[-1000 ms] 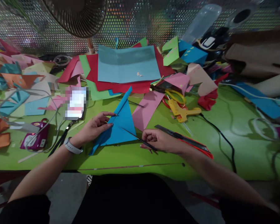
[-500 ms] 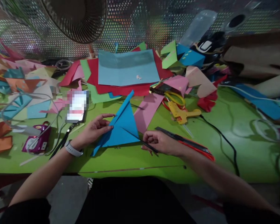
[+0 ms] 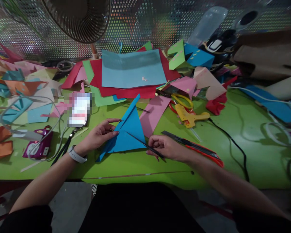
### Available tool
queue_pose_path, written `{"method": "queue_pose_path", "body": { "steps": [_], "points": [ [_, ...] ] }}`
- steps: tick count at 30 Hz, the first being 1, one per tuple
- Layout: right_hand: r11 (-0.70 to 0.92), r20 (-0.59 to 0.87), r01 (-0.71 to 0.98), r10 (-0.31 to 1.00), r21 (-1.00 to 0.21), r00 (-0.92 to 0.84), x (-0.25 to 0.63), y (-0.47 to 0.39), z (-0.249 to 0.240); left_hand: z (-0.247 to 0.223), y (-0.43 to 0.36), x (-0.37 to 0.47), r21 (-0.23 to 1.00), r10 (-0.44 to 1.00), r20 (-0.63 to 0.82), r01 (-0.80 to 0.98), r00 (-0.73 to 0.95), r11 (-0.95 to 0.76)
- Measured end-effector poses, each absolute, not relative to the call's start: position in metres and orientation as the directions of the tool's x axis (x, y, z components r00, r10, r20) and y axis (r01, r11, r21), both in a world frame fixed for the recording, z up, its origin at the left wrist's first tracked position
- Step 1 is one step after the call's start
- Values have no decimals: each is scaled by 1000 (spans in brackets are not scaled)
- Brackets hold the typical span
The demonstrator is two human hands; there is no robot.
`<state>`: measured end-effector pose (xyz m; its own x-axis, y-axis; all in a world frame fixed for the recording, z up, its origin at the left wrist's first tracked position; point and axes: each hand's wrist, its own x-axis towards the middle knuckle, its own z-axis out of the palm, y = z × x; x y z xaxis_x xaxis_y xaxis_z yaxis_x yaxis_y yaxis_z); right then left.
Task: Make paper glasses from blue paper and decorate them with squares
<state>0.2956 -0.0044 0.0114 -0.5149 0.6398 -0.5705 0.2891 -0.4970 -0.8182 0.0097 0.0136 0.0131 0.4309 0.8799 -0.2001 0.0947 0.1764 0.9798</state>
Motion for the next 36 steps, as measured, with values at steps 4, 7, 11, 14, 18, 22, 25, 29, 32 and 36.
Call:
{"method": "queue_pose_path", "body": {
  "steps": [4,7,11,14,18,22,25,29,32,36],
  "points": [
    [-491,-579,311,637,-814,-509,293,-5,16,13,13,11,982,869,-186,82,458,167],
    [-487,-581,320,631,-813,-514,292,-5,18,12,13,12,983,866,-184,76,465,168],
    [-499,-581,304,634,-811,-510,291,-6,16,11,13,11,983,865,-184,78,467,168],
    [-498,-580,304,627,-812,-521,292,-6,14,10,13,11,982,867,-187,76,462,171],
    [-503,-587,310,619,-807,-522,291,-5,15,11,12,11,981,869,-193,84,456,174],
    [-504,-588,309,624,-806,-515,291,-5,16,12,12,11,982,860,-191,80,473,174],
    [-501,-581,302,632,-811,-513,290,-6,17,13,12,12,981,861,-196,86,469,177],
    [-507,-581,294,631,-810,-514,291,-6,15,13,12,13,981,862,-194,91,468,172],
    [-502,-577,295,631,-813,-518,292,-6,13,13,12,13,981,861,-196,97,470,171],
    [-483,-563,296,641,-824,-522,293,-6,11,13,12,13,980,861,-199,98,467,173]
  ]
}}
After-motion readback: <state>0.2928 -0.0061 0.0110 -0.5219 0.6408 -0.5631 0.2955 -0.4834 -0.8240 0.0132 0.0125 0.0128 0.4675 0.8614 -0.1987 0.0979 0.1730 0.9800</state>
